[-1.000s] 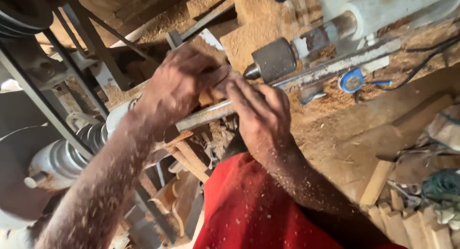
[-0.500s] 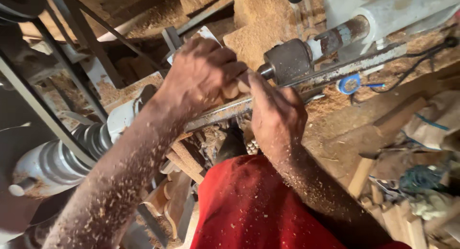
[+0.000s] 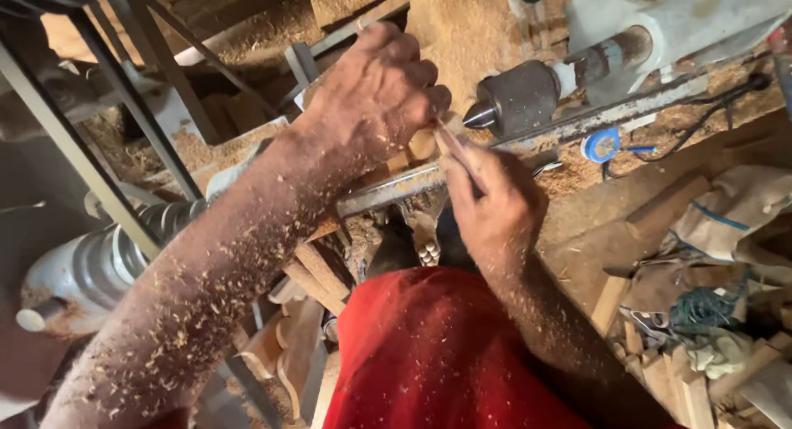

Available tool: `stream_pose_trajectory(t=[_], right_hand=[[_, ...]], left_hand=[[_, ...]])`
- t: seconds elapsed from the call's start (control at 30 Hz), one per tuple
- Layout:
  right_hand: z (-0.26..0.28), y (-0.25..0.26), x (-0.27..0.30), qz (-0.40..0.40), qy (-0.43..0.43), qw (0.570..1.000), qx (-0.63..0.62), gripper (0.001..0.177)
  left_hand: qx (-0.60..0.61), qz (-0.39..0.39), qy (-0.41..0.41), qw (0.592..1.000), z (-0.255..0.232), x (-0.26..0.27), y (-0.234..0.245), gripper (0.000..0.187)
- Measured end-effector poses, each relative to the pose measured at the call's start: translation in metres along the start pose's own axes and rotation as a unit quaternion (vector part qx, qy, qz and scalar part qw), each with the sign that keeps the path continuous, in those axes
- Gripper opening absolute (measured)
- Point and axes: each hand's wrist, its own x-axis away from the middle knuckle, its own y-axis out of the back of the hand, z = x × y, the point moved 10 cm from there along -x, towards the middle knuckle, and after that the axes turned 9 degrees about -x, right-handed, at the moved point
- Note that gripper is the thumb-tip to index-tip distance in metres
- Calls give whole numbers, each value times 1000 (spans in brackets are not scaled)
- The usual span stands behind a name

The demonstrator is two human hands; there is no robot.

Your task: The person shapes a piece of wood on a lathe using a chisel and then sands it with a strip of sandpaper.

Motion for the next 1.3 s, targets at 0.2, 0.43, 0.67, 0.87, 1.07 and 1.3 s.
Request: stream_pose_trajectory(t=[0.2, 0.43, 0.67, 0.87, 1.07, 1.3], right_hand=[[-43, -1, -2, -21, -100, 988, -119, 32], [-66, -5, -7, -4, -142, 973, -182, 33], [-17, 8, -16, -20, 4, 1000, 13, 29], [-8, -13, 7, 14, 86, 987, 138, 29], [14, -27, 26, -2, 149, 976, 160, 26], [-8, -9, 17, 28, -36, 999, 9, 28]], left_hand=[[22, 57, -20, 998, 7, -29, 9, 22], [182, 213, 6, 960, 15, -71, -15, 22], [273, 264, 64, 923, 16, -66, -70, 30], [264, 284, 65, 919, -7, 20, -78, 25], [112, 17, 9, 994, -1, 39, 22, 27], [141, -17, 26, 990, -3, 12, 11, 8]])
